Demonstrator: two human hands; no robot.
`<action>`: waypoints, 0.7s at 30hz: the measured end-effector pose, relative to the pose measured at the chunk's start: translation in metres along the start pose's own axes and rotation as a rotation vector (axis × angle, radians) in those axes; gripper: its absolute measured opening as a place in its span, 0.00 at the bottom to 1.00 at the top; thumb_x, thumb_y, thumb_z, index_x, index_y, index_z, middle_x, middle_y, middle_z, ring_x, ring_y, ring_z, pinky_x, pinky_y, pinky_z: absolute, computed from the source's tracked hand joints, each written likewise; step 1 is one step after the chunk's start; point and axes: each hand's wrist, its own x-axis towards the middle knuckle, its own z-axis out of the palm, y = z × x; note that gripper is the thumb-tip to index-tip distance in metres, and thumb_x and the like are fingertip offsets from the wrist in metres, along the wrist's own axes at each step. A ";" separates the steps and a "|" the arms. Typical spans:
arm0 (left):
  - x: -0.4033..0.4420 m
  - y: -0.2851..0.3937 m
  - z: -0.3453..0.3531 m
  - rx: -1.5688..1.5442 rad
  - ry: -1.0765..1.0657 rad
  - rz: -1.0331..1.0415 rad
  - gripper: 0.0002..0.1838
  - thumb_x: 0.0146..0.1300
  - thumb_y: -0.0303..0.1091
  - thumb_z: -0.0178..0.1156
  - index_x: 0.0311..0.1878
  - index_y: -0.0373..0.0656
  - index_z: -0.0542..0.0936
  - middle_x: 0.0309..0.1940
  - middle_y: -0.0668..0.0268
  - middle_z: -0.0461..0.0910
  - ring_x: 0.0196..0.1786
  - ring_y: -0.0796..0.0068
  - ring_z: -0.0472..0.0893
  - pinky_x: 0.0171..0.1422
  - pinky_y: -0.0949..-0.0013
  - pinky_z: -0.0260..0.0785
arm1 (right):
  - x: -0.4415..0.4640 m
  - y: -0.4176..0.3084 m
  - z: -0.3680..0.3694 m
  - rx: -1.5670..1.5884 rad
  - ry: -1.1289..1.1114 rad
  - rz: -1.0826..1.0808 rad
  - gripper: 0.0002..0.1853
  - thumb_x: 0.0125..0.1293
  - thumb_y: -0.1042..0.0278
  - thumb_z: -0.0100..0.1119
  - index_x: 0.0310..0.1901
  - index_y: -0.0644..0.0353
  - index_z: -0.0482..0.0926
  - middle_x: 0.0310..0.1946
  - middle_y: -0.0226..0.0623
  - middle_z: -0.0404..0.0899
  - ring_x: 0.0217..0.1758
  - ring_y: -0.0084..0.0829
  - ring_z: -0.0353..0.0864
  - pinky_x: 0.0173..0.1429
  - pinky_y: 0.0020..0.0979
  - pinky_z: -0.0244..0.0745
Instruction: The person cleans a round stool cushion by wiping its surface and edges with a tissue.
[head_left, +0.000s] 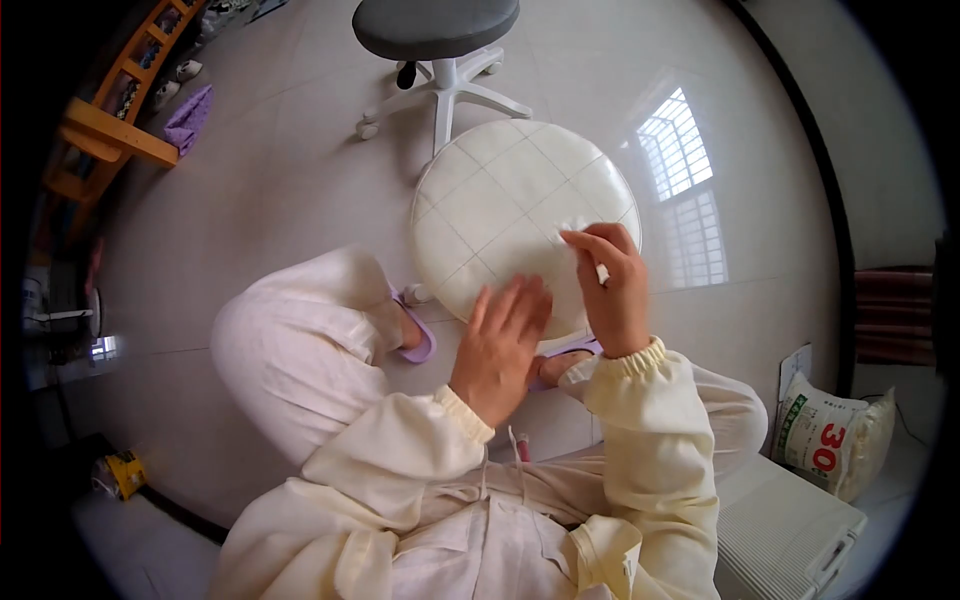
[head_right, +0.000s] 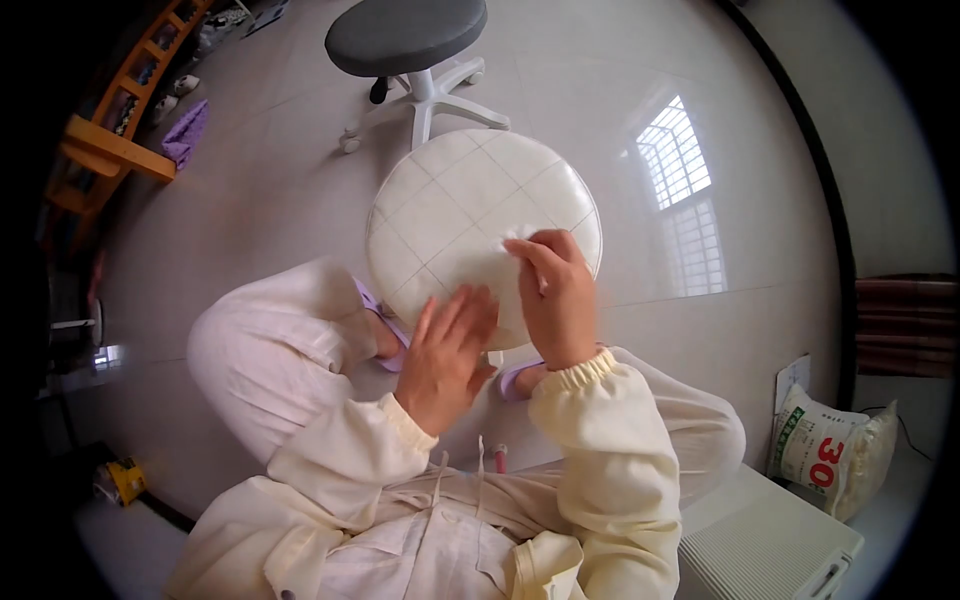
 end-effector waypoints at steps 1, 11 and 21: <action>-0.005 0.004 0.002 0.003 -0.001 0.002 0.42 0.54 0.31 0.69 0.74 0.42 0.66 0.76 0.58 0.62 0.79 0.54 0.58 0.80 0.41 0.48 | 0.003 -0.002 0.008 0.080 0.003 0.000 0.12 0.63 0.83 0.58 0.44 0.60 0.86 0.42 0.41 0.80 0.43 0.42 0.81 0.46 0.36 0.77; -0.025 0.008 0.011 0.181 -0.038 -0.007 0.35 0.61 0.37 0.62 0.71 0.36 0.68 0.72 0.54 0.66 0.77 0.54 0.61 0.79 0.44 0.53 | 0.005 0.002 0.063 -0.329 0.073 -0.293 0.09 0.57 0.78 0.63 0.40 0.62 0.86 0.37 0.37 0.77 0.41 0.38 0.77 0.46 0.37 0.77; -0.020 0.015 0.006 0.124 -0.041 -0.032 0.38 0.58 0.38 0.66 0.71 0.34 0.67 0.72 0.51 0.64 0.78 0.51 0.58 0.80 0.43 0.51 | 0.011 0.005 0.049 -0.061 0.062 -0.056 0.07 0.60 0.78 0.63 0.40 0.61 0.87 0.36 0.38 0.80 0.43 0.41 0.79 0.46 0.38 0.77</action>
